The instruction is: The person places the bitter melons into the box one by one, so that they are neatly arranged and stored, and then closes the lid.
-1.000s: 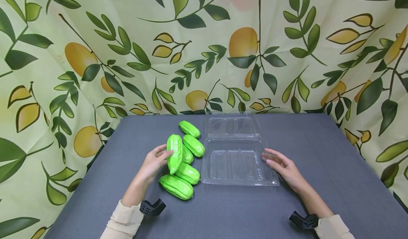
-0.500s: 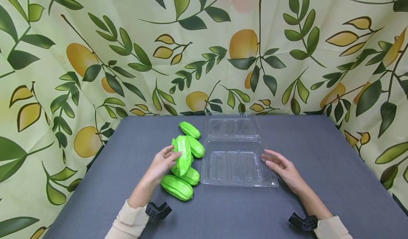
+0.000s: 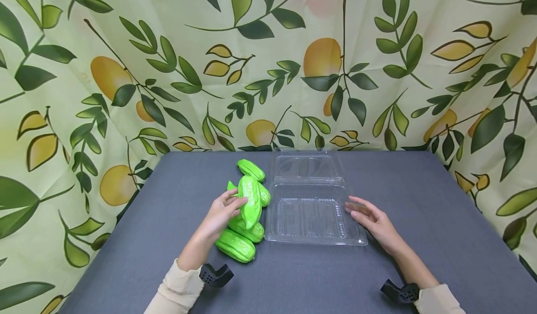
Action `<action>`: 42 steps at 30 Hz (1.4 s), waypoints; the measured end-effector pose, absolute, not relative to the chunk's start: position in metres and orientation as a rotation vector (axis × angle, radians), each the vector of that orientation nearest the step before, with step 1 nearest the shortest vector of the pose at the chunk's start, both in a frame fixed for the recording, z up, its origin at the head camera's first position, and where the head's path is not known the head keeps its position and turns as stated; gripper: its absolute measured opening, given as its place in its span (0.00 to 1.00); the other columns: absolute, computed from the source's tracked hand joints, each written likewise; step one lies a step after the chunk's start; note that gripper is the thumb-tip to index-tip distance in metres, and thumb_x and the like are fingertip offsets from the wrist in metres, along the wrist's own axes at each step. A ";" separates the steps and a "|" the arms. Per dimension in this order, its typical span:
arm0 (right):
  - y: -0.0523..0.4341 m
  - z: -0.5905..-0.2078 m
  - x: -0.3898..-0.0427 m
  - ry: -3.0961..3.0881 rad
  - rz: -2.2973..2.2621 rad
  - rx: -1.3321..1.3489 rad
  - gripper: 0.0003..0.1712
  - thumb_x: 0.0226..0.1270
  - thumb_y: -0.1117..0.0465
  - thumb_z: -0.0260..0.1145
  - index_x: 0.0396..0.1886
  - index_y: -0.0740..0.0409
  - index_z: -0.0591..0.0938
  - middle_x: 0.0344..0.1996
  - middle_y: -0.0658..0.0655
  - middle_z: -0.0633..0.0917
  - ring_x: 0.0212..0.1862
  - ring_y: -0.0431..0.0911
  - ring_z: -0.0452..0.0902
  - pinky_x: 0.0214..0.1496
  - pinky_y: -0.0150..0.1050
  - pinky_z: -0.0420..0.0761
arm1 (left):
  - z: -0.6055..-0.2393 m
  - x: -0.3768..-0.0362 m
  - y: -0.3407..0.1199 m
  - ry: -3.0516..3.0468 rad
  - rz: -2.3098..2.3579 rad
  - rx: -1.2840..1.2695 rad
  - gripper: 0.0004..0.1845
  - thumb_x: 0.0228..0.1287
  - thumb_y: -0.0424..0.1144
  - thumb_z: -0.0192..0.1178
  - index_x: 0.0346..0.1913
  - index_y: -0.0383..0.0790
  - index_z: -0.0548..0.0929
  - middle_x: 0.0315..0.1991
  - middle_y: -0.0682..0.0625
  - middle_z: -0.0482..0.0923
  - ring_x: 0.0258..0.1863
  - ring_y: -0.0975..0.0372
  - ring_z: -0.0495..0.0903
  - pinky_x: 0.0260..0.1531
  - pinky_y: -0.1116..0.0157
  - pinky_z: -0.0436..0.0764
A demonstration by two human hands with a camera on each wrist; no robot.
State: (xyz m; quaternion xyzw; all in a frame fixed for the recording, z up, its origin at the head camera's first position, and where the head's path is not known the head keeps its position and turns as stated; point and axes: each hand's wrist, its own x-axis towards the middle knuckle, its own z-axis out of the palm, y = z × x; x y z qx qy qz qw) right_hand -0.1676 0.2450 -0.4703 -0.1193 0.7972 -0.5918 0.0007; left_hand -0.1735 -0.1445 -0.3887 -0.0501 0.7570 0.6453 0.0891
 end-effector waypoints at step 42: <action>0.246 -0.468 -0.166 2.489 -1.949 -0.531 0.25 0.71 0.67 0.58 0.64 0.75 0.67 0.48 0.30 0.83 0.50 0.23 0.79 0.48 0.16 0.78 | -0.402 -0.180 -0.079 2.131 1.913 0.004 0.34 0.64 0.39 0.59 0.69 0.29 0.62 0.63 0.27 0.69 0.55 0.49 0.79 0.57 0.56 0.81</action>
